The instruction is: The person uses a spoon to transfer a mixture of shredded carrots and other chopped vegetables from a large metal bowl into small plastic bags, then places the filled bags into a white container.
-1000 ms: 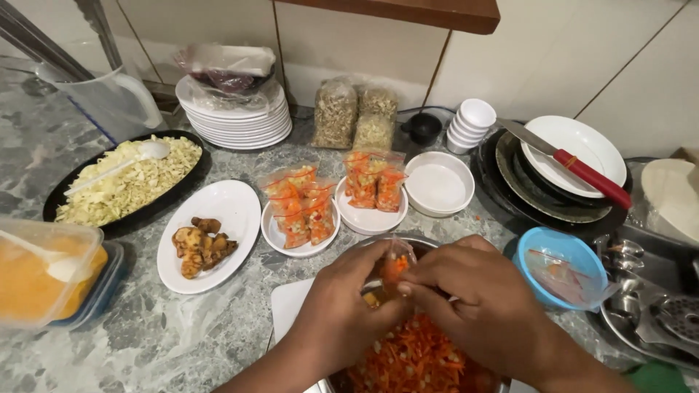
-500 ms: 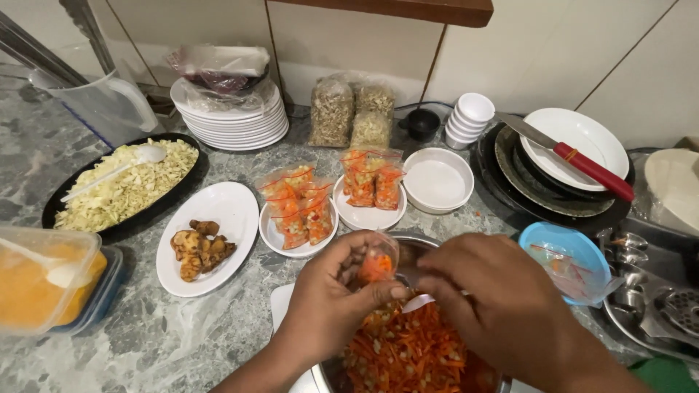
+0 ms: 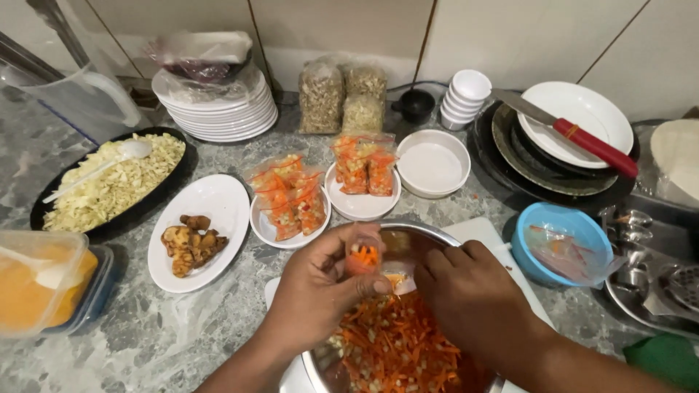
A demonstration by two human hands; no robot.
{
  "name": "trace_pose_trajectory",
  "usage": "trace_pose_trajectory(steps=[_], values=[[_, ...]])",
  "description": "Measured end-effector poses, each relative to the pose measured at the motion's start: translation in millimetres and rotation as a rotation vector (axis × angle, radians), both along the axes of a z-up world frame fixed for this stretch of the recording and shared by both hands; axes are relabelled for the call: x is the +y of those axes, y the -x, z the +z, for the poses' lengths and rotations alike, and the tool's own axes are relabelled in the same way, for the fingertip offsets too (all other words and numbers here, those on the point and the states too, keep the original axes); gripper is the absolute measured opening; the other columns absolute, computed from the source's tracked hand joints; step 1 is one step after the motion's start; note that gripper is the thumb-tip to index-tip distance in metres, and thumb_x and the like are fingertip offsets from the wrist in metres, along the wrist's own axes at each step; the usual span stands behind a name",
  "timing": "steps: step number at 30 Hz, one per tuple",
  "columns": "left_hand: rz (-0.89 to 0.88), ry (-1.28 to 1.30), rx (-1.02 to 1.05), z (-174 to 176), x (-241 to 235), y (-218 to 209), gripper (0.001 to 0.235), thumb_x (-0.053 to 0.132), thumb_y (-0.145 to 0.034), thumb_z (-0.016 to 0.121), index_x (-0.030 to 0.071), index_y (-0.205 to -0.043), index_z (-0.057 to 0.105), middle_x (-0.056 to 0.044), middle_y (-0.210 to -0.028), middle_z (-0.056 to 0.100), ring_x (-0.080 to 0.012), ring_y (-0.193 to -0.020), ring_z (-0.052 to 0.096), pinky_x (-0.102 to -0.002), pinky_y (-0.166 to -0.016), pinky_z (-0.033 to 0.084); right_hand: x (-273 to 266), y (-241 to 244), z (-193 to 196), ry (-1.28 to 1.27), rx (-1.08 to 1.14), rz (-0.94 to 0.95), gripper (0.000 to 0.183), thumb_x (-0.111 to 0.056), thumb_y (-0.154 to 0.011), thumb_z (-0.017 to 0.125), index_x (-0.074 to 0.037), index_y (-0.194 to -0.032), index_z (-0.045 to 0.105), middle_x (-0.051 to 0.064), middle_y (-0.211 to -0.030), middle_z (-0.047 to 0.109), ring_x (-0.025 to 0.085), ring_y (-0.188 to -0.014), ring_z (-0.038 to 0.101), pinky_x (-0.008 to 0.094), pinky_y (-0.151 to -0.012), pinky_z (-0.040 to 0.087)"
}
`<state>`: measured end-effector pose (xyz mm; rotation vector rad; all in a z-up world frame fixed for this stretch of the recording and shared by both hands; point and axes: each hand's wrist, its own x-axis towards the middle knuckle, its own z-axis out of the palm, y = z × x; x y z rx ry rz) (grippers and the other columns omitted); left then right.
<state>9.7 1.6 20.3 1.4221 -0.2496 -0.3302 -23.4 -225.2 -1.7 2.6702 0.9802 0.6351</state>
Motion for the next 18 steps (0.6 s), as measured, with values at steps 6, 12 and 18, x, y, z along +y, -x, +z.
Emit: trace_pose_trajectory(steps=[6, 12, 18], values=[[-0.036, 0.091, -0.091, -0.7, 1.1, 1.2, 0.052, -0.003, -0.077, 0.083, 0.006, -0.125, 0.066, -0.010, -0.119, 0.073, -0.0120, -0.072, 0.073, -0.027, -0.073, 0.067, 13.1, -19.2, -24.6, 0.070, 0.043, -0.105, 0.010, -0.010, -0.082, 0.059, -0.017, -0.088, 0.064, 0.005, -0.073, 0.059, 0.028, -0.060, 0.059, 0.043, -0.054, 0.045], [-0.033, 0.104, -0.084, -1.3, 0.3, 2.8, 0.062, -0.002, -0.079, 0.081, 0.002, -0.138, 0.060, -0.013, -0.109, 0.071, -0.0126, -0.072, 0.075, -0.026, -0.071, 0.065, 14.5, -32.6, -72.0, -0.249, 0.516, 0.120, 0.015, 0.000, -0.074, 0.071, -0.010, -0.085, 0.073, 0.012, -0.081, 0.070, 0.035, -0.063, 0.066, 0.051, -0.052, 0.050], [-0.002, 0.069, -0.092, -0.2, -2.3, 4.4, 0.065, 0.000, -0.079, 0.081, 0.002, -0.140, 0.059, -0.011, -0.107, 0.072, -0.0125, -0.071, 0.075, -0.026, -0.069, 0.067, 14.4, -33.7, -64.8, -0.215, 0.593, 0.198, 0.017, 0.001, -0.076, 0.068, -0.007, -0.090, 0.071, 0.012, -0.078, 0.069, 0.035, -0.064, 0.064, 0.050, -0.052, 0.048]])
